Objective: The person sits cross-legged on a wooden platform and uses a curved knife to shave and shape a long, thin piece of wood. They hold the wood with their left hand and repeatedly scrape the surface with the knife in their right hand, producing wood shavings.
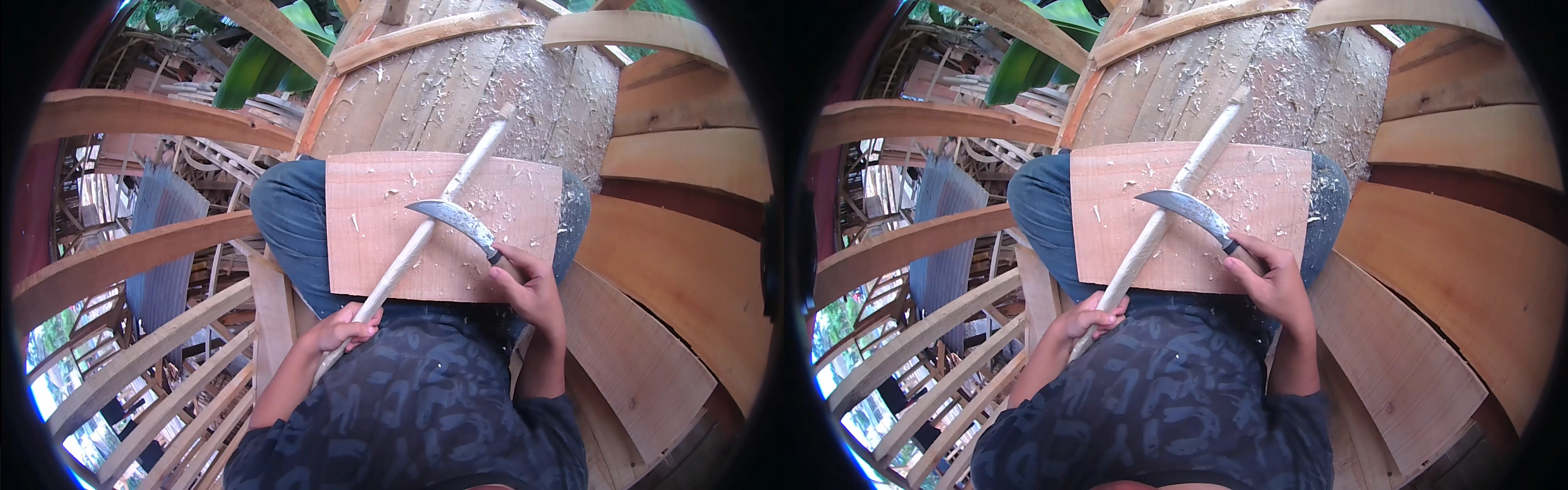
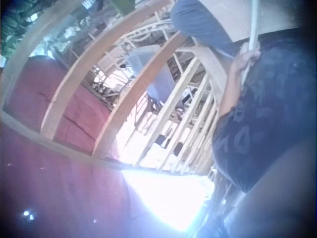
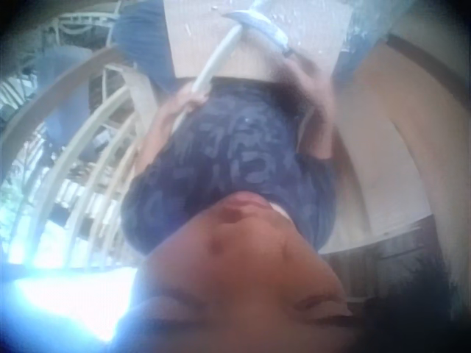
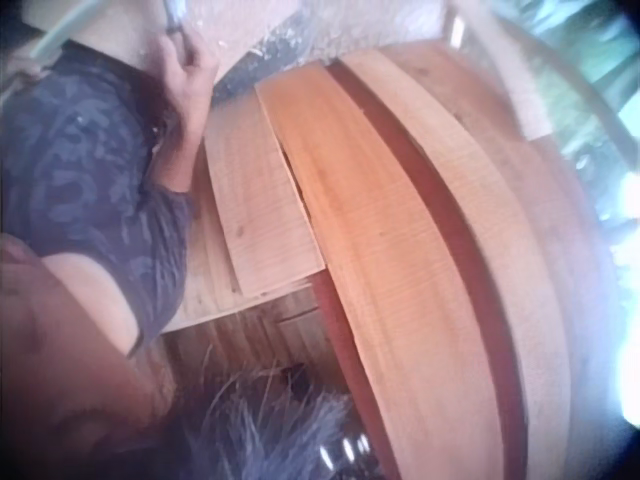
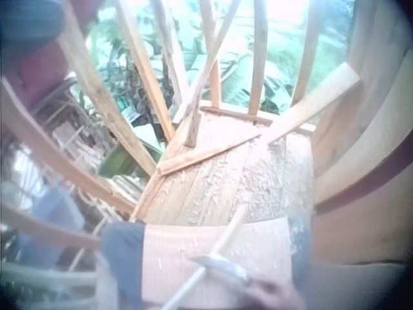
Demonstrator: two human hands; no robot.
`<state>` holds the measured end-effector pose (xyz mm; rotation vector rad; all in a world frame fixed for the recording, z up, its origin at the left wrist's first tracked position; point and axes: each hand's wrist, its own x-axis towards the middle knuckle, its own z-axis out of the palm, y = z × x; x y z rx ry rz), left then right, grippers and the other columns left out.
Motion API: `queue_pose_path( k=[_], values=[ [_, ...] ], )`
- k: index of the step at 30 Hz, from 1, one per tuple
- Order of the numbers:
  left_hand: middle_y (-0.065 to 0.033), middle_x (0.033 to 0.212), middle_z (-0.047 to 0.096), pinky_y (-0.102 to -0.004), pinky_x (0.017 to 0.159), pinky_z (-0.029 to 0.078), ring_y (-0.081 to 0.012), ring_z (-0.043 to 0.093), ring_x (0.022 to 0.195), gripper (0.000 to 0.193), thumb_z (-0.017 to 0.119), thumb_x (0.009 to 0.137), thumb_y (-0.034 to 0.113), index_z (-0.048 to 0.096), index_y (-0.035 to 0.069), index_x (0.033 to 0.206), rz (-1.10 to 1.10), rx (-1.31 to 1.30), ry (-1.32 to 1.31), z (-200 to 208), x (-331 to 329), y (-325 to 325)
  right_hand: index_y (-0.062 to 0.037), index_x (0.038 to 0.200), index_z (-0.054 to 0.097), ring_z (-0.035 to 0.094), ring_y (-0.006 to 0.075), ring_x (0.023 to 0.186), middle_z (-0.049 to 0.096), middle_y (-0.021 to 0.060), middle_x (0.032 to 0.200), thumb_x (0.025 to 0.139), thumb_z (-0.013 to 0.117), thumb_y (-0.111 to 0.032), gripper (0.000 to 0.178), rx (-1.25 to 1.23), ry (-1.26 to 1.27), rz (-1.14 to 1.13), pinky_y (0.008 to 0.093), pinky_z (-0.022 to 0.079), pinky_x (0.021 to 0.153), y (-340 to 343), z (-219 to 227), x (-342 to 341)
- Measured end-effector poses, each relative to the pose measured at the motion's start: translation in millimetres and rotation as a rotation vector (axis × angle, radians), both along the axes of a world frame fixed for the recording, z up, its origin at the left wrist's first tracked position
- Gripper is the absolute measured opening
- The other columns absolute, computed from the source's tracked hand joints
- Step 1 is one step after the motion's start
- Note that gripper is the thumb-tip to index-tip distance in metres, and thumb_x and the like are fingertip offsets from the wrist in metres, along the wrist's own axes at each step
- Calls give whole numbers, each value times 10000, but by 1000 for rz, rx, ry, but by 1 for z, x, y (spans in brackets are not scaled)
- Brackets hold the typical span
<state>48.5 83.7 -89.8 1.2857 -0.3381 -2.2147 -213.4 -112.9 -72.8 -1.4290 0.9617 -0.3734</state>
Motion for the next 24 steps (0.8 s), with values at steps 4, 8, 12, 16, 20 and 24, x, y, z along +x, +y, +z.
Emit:
queue_pose_path(
  k=[4, 8, 12, 16, 20, 24],
  values=[
    [26, 585, 416, -189, 379, 305, -36, 379, 418, 343, 648, 725, 318, 388, 94, 750, -28, -35, -42, -1, 1, -2, 49, 1097, 612, 578, 88, 793, 664, 69, 856, 809, 676, -94, 328, 47, -9, 244, 245, 467, 726, -5, 7, 3],
    [30, 590, 408, -187, 383, 317, -35, 386, 424, 331, 653, 737, 304, 400, 91, 757, -16, -39, -34, -1, -1, 0, 51, 1077, 619, 597, 109, 813, 673, 117, 874, 809, 674, -106, 315, 107, 37, 72, 259, 471, 742, -9, 5, 8],
    [34, 594, 400, -185, 385, 319, -32, 397, 432, 328, 654, 740, 303, 405, 90, 763, -8, -50, 17, -8, 0, 3, 45, 1092, 616, 586, 93, 796, 667, 92, 863, 803, 671, -77, 319, 11, 23, 32, 243, 466, 729, -6, -1, 9],
    [32, 614, 404, -184, 388, 325, -30, 401, 445, 323, 652, 740, 294, 404, 88, 765, 6, -19, 35, -4, 0, -1, 25, 1085, 628, 559, 63, 696, 641, 66, 760, 796, 669, -40, 298, -159, 166, -19, 223, 454, 646, -4, 7, 17],
    [30, 653, 414, -183, 390, 335, -28, 402, 452, 320, 657, 738, 281, 405, 85, 770, 8, -24, 75, -11, 4, -1, 22, 1102, 625, 529, 58, 638, 619, 46, 716, 789, 682, -26, 322, -548, 179, -270, 214, 439, 591, 9, -2, 32],
    [35, 676, 411, -183, 390, 347, -26, 403, 457, 330, 666, 732, 279, 410, 76, 779, -6, -24, 96, -16, 4, 1, 29, 1108, 624, 564, 75, 738, 645, 50, 792, 789, 682, -28, 329, -20, 111, -72, 232, 456, 665, 1, 15, 11]
  ],
)
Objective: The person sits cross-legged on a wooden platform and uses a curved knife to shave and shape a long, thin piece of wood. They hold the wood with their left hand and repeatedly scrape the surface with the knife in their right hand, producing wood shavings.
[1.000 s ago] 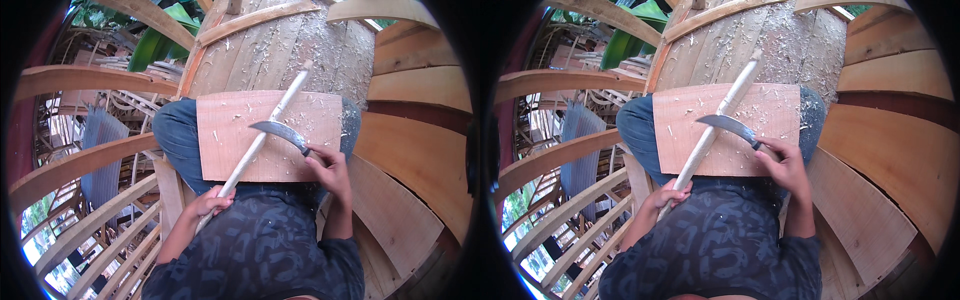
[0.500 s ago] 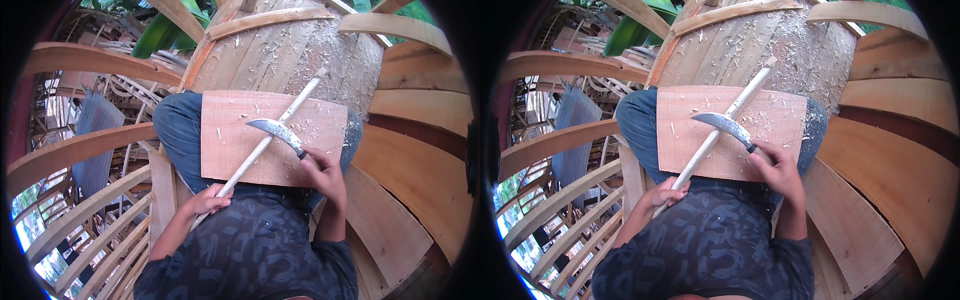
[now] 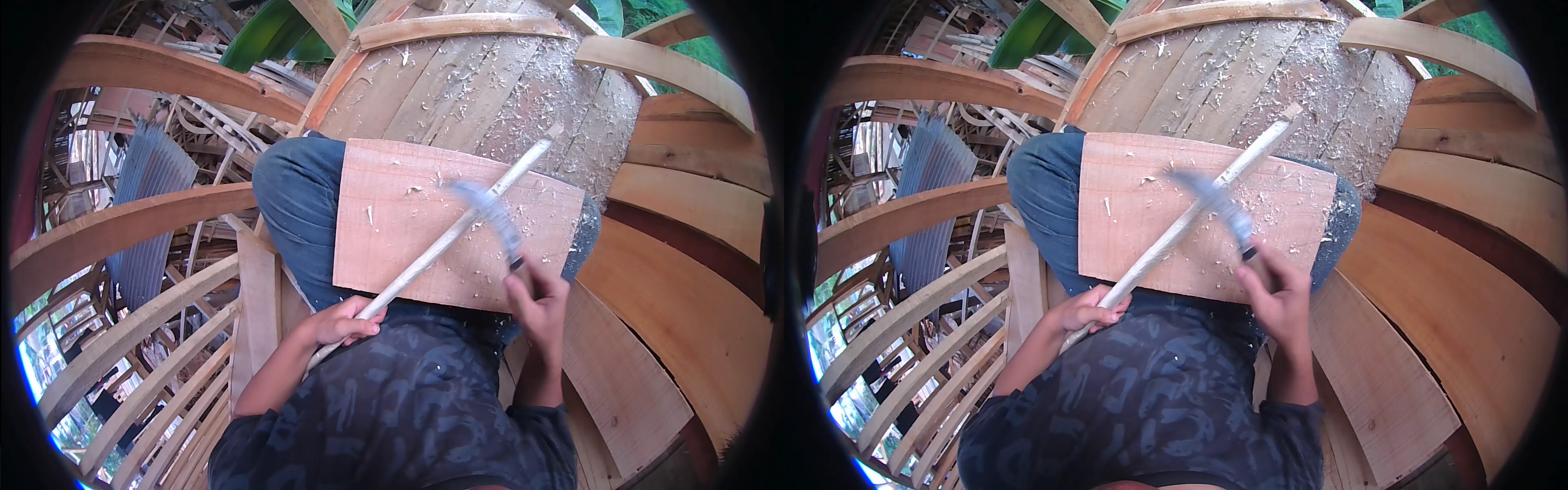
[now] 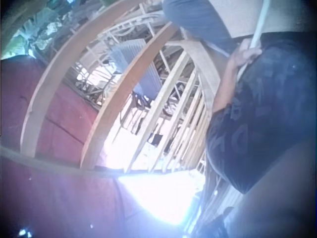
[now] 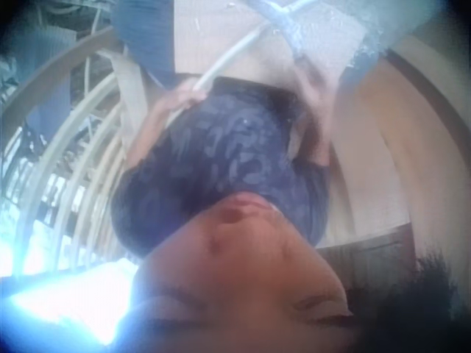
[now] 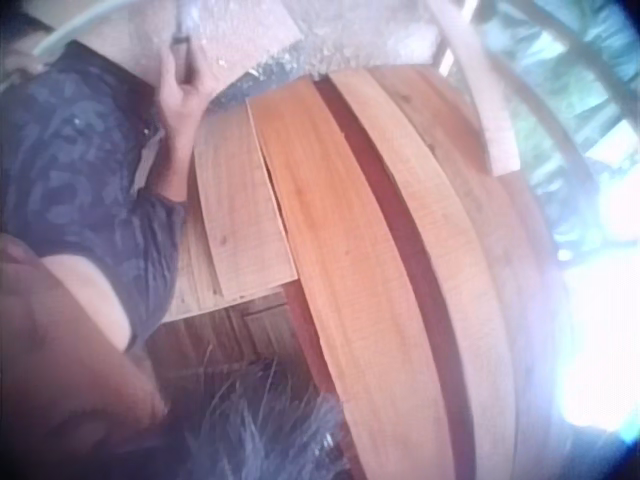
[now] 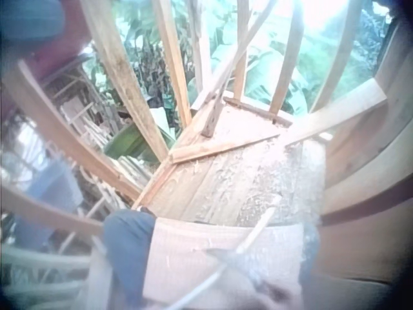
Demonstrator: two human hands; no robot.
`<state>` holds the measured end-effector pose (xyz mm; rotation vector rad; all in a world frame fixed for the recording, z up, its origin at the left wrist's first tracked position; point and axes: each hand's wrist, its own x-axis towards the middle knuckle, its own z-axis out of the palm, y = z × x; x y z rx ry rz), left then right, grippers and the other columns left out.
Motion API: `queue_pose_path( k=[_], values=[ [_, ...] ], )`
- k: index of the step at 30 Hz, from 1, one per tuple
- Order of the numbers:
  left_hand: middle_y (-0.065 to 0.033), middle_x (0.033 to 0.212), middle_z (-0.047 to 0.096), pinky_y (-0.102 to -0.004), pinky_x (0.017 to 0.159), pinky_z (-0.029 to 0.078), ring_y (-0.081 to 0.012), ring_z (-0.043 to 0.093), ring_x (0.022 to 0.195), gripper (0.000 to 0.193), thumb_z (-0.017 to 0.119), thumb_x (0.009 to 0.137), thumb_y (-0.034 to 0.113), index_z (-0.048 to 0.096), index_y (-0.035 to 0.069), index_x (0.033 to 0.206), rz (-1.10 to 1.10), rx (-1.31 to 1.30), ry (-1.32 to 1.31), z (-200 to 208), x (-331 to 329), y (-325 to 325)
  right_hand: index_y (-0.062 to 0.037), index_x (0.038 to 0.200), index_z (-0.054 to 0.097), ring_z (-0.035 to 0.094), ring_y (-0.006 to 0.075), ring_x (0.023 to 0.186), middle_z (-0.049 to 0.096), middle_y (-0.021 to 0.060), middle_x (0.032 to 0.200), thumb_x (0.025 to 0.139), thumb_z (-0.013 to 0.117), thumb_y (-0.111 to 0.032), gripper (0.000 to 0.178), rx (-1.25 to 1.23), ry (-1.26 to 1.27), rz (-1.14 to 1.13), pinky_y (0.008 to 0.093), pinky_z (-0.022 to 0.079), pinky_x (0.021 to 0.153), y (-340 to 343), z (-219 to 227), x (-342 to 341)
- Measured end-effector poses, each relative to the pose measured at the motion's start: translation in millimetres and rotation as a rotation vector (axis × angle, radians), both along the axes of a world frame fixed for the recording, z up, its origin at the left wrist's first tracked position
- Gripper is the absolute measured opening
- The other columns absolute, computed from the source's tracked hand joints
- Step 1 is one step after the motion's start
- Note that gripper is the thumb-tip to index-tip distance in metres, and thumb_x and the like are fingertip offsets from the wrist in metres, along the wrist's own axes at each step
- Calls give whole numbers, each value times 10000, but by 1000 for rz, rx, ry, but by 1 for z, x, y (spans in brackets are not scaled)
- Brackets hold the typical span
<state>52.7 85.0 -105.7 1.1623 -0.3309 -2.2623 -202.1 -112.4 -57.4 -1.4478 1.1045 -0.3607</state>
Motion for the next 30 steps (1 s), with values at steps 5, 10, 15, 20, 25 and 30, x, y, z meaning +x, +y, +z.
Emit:
queue_pose_path(
  k=[5, 10, 15, 20, 25, 30],
  values=[
    [40, 672, 399, -178, 394, 343, -23, 408, 462, 332, 669, 737, 276, 413, 71, 782, -11, -13, -16, 3, 0, -1, 33, 1106, 626, 576, 82, 801, 662, 64, 860, 793, 673, -57, 329, 126, -16, -33, 236, 461, 737, -6, -3, 2],
    [41, 613, 440, -195, 405, 334, -27, 413, 459, 260, 637, 800, 246, 440, 75, 805, -37, -58, -19, 0, 3, 0, 29, 1095, 632, 563, 46, 715, 650, 30, 759, 794, 668, -47, 312, 20, -22, 128, 209, 462, 664, 4, -2, 4],
    [40, 615, 446, -196, 404, 331, -27, 411, 455, 261, 638, 798, 247, 451, 68, 822, -38, -57, 16, -3, 5, -1, 37, 1041, 652, 575, 70, 697, 645, 42, 749, 809, 639, -26, 240, -21, -138, 277, 216, 466, 657, 6, 11, 11],
    [41, 612, 445, -193, 400, 325, -25, 408, 449, 255, 635, 796, 241, 448, 69, 807, -2, -58, 3, -1, 4, 1, 33, 1035, 655, 595, 110, 731, 649, 57, 800, 811, 659, -60, 243, 94, -151, -301, 239, 471, 700, -20, -5, -14],
    [42, 600, 443, -195, 395, 321, -25, 397, 436, 266, 634, 797, 256, 441, 74, 790, -19, -57, 18, -2, 4, 1, 35, 1106, 628, 596, 107, 832, 662, 62, 885, 801, 668, -41, 317, 99, 9, -123, 233, 463, 764, 0, -7, 0],
    [42, 601, 437, -190, 398, 318, -23, 403, 450, 279, 636, 796, 263, 425, 82, 770, -27, -57, 23, 1, 7, -3, 35, 1114, 620, 594, 129, 774, 639, 56, 844, 806, 669, -53, 324, 7, -83, 156, 242, 468, 739, 9, -2, 14]
  ],
)
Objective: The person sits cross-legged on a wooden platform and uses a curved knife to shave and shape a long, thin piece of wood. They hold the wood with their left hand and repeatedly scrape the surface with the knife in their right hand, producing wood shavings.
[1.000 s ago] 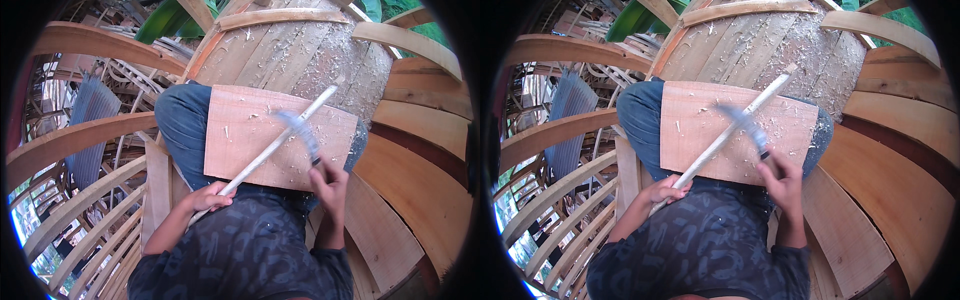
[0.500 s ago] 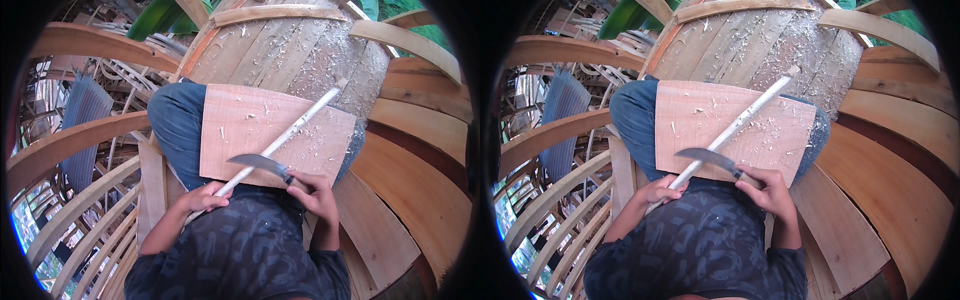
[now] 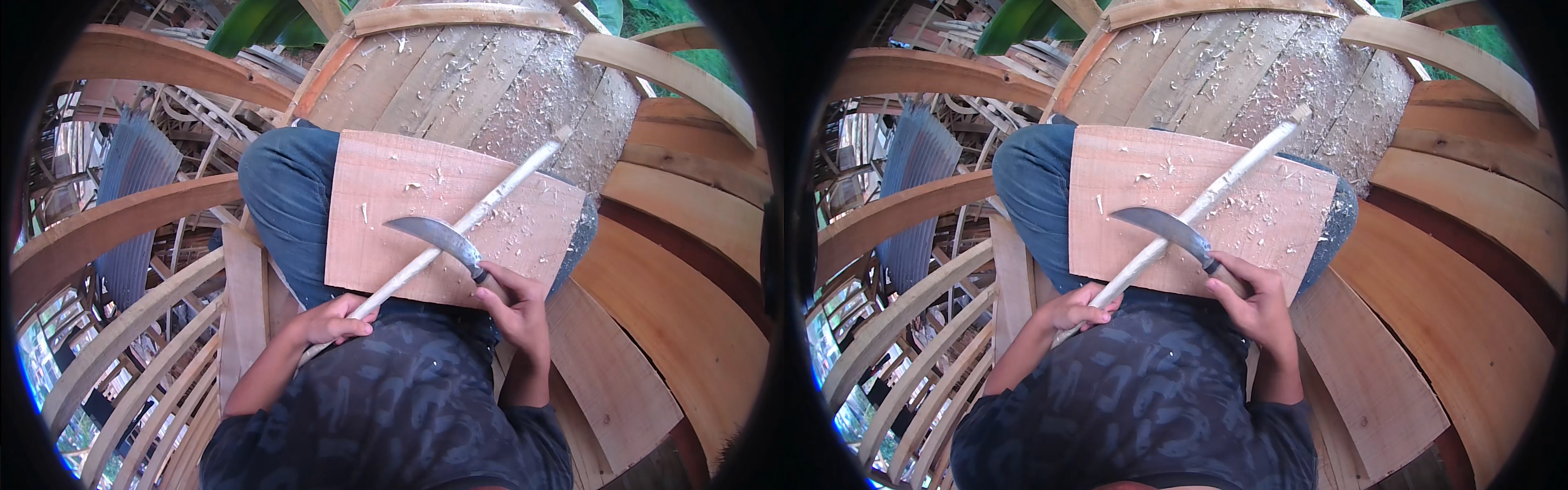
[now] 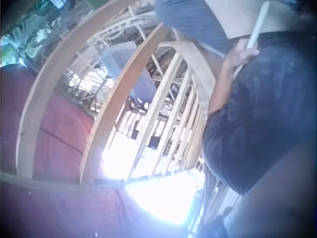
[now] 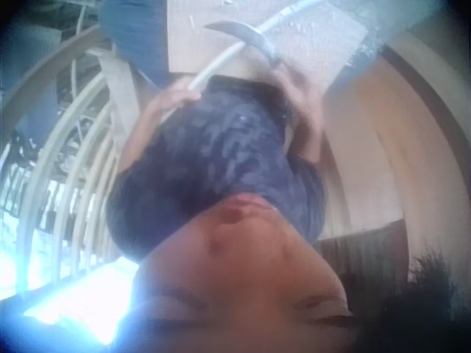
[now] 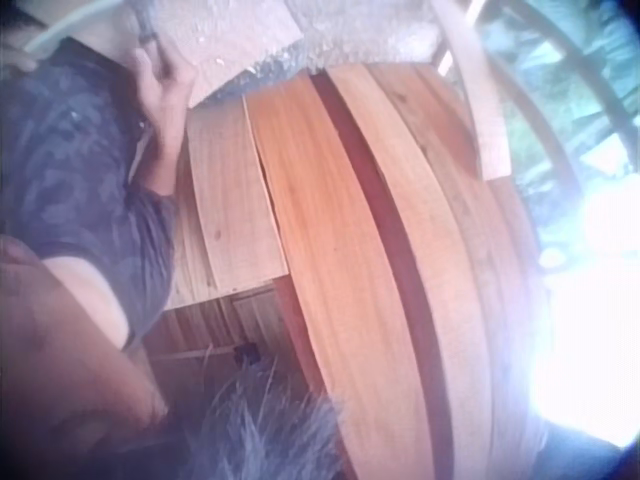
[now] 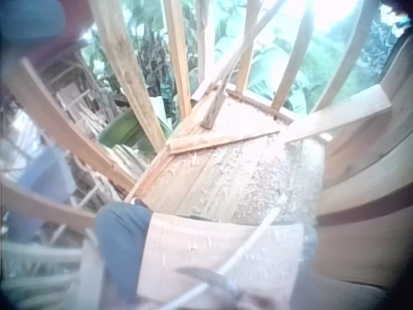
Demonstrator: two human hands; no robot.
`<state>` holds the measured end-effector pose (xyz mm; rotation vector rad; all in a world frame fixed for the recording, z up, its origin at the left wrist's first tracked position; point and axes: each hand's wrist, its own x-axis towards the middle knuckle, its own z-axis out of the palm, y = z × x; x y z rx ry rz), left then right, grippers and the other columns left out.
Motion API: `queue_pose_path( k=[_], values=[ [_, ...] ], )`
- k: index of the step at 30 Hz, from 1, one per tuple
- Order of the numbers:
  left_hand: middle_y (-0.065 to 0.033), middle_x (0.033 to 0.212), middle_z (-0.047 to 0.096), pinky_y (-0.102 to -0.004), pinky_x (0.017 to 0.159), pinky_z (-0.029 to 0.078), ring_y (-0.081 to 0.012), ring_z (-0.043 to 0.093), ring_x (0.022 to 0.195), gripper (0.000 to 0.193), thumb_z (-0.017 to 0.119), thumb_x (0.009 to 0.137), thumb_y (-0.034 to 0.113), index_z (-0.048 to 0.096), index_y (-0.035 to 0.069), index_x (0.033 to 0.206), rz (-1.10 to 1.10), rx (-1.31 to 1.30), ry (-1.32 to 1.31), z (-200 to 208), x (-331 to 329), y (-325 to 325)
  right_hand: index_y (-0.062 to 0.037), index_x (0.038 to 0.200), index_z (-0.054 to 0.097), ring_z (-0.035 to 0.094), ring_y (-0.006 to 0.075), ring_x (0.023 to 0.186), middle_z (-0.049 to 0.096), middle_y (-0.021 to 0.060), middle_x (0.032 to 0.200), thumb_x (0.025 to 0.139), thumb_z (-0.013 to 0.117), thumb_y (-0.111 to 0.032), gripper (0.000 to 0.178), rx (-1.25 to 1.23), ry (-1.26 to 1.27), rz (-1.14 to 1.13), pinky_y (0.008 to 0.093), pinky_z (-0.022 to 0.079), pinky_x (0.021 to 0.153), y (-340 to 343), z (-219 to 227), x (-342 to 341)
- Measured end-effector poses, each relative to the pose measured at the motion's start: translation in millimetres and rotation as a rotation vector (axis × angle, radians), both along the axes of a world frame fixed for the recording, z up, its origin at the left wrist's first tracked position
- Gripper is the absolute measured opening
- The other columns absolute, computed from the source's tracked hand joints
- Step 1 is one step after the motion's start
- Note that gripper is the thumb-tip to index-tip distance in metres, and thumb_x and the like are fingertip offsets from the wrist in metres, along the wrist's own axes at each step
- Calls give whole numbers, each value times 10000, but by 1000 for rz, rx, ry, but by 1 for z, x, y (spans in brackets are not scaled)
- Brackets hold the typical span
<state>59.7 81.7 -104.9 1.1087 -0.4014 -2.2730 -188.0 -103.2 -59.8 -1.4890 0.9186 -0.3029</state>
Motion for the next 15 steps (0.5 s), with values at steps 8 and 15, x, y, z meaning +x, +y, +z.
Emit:
queue_pose_path(
  k=[8, 15],
  values=[
    [43, 615, 439, -192, 405, 322, -22, 402, 462, 258, 634, 798, 244, 445, 69, 796, 7, 8, 5, 1, -1, 2, 25, 1095, 625, 466, 23, 558, 566, -30, 695, 809, 645, -46, 296, 18, 15, -126, 183, 366, 517, -14, -3, -25],
    [40, 624, 443, -197, 405, 331, -22, 406, 461, 248, 627, 803, 238, 443, 72, 806, 39, 13, -35, 0, -4, 4, 54, 1103, 612, 594, 98, 816, 653, 61, 857, 804, 663, -31, 315, -42, 44, -321, 219, 458, 735, 9, -16, 4]
  ],
)
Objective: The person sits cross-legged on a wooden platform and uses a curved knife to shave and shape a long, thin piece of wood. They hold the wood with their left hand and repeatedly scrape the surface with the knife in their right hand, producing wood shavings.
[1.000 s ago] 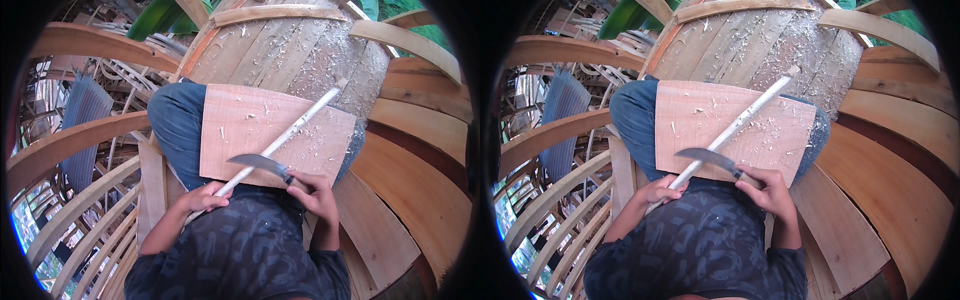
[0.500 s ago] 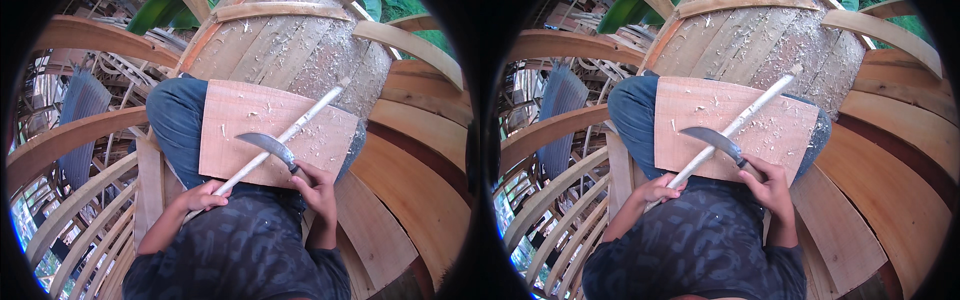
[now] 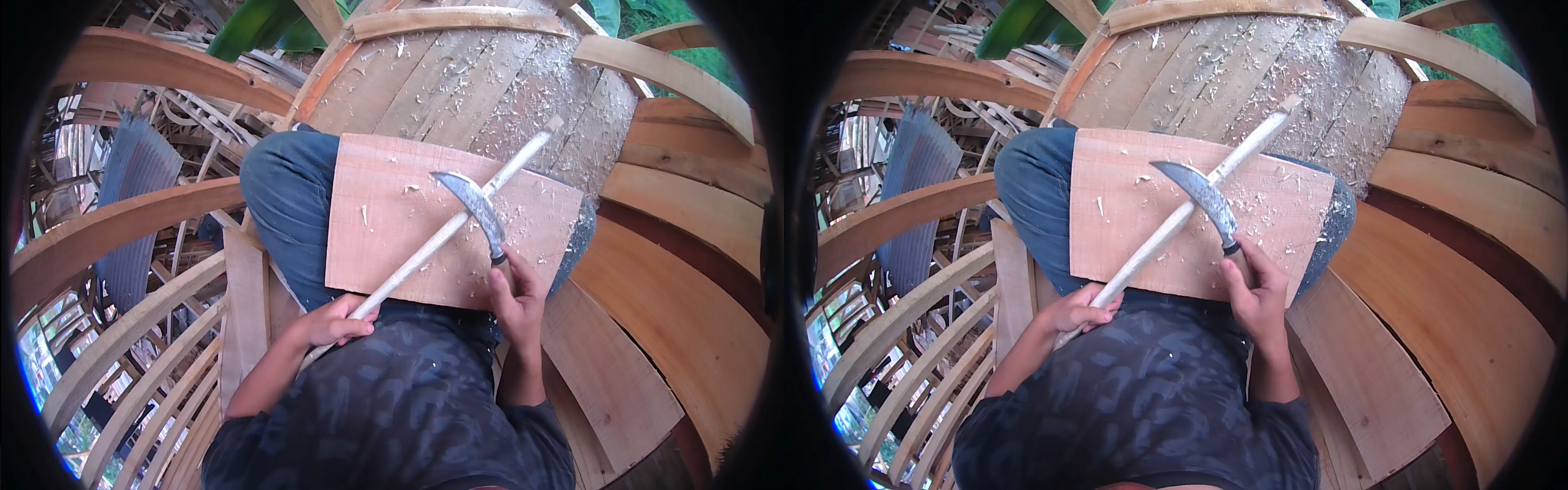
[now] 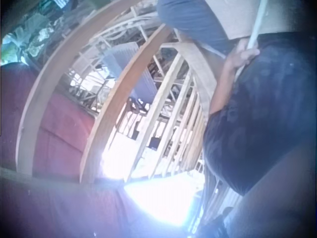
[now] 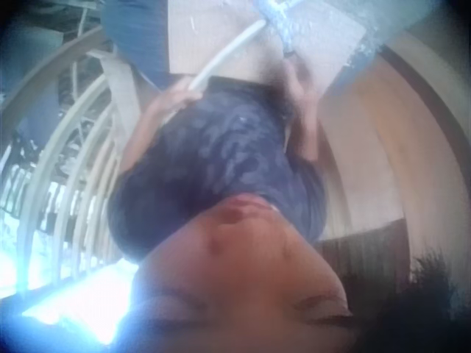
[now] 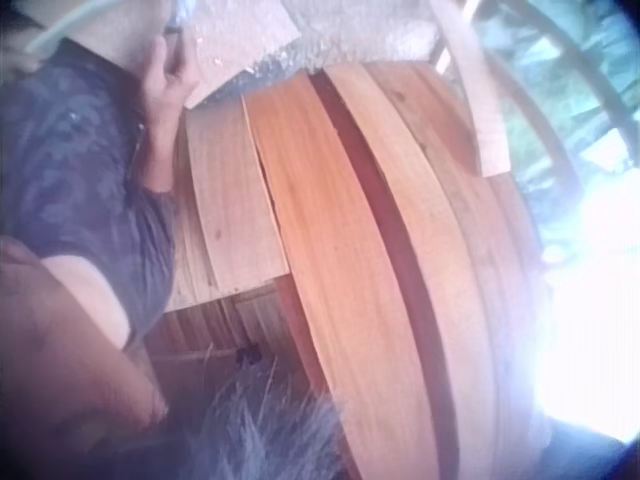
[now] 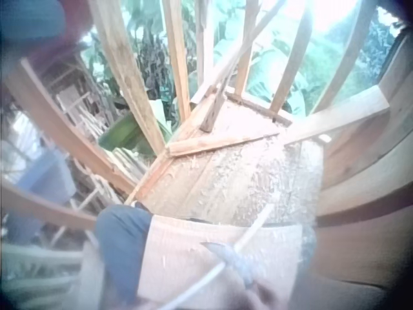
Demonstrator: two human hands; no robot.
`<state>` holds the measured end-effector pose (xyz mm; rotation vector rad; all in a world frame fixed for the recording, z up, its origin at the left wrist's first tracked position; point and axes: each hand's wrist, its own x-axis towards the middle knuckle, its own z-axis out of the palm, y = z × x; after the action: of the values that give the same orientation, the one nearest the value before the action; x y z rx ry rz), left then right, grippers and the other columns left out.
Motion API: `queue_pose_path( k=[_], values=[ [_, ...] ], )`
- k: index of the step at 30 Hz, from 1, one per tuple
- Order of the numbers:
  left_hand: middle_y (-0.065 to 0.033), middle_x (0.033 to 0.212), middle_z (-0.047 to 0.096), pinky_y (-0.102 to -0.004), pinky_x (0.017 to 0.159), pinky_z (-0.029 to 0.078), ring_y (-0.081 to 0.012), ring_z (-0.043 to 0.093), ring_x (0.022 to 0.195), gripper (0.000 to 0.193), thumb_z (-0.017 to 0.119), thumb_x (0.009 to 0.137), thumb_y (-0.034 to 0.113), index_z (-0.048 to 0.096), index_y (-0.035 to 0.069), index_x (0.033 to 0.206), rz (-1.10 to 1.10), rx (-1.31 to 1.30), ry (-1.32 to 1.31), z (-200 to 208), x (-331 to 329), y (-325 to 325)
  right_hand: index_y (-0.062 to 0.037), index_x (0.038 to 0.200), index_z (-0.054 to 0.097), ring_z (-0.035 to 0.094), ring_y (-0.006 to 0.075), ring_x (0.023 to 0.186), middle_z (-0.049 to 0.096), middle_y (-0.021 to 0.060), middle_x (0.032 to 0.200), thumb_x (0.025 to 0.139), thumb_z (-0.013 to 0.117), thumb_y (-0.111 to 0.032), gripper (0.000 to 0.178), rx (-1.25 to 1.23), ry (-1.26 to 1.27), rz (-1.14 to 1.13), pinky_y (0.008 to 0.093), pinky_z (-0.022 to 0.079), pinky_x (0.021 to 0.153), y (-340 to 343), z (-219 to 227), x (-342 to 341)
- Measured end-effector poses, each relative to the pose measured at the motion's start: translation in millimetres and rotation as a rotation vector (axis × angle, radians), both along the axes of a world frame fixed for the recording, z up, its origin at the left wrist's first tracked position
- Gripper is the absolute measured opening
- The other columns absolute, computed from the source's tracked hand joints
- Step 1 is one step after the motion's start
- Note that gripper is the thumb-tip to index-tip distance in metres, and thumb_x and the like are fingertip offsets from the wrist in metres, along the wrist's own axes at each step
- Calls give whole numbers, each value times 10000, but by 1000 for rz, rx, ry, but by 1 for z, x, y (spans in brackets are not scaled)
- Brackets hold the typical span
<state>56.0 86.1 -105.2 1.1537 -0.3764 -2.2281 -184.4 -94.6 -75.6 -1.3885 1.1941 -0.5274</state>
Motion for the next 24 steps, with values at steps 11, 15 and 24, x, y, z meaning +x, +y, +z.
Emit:
queue_pose_path(
  k=[11, 15, 24],
  values=[
    [42, 599, 446, -193, 399, 326, -26, 413, 454, 252, 630, 804, 249, 450, 73, 800, -22, -28, -19, 1, -2, 2, 50, 1091, 572, 411, 36, 448, 485, -11, 635, 902, 533, -32, 209, -364, -161, -455, 188, 319, 395, -40, 14, -29],
    [47, 593, 444, -195, 397, 322, -27, 411, 450, 252, 633, 812, 251, 450, 80, 791, -37, -37, -46, -1, -3, 2, 50, 1114, 576, 415, 35, 464, 496, -19, 619, 874, 568, -48, 259, -45, -31, 71, 177, 305, 405, -19, 4, -36],
    [43, 594, 404, -210, 409, 335, -44, 412, 444, 269, 612, 822, 245, 390, 112, 752, -50, -38, -98, 7, -6, -4, 23, 1105, 596, 409, 19, 521, 507, -51, 659, 872, 603, -97, 262, -215, -10, 33, 171, 292, 478, -15, -31, -32]
  ],
)
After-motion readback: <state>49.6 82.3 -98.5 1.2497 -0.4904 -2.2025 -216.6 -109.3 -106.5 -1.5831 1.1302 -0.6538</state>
